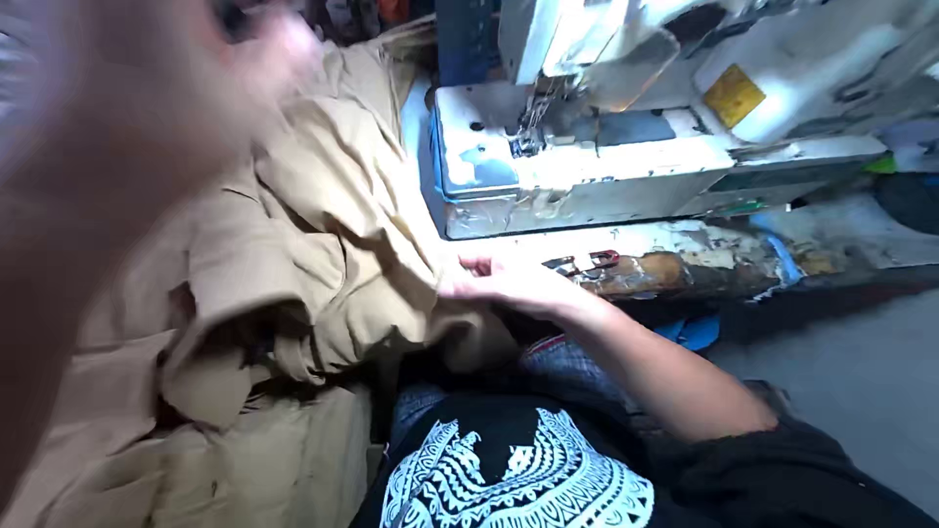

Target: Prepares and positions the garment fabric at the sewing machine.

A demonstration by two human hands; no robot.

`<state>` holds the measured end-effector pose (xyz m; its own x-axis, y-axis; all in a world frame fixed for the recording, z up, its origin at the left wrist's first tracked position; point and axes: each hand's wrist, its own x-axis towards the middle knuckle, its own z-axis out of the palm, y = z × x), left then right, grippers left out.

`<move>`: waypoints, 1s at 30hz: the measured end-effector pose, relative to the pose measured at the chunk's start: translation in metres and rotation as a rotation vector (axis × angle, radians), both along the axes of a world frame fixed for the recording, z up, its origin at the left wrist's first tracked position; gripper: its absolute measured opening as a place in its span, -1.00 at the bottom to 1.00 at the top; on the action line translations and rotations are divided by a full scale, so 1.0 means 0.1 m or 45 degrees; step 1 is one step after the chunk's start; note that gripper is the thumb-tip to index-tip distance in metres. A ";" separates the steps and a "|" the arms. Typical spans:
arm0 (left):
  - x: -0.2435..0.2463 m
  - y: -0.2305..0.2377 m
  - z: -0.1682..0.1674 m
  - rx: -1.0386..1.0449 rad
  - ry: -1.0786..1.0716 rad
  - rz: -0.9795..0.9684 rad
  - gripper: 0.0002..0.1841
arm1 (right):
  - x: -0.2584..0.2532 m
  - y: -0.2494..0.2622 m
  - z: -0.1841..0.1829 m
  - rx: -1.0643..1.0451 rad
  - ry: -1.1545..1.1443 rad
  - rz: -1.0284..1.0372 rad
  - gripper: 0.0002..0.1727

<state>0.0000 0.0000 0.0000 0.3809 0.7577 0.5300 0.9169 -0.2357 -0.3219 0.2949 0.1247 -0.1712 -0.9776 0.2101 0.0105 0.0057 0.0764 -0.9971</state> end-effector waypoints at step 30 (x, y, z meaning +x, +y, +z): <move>2.25 0.01 -1.69 -0.664 -1.077 0.043 -0.72 | 0.96 0.16 -1.52 -0.725 -0.226 -0.586 -0.77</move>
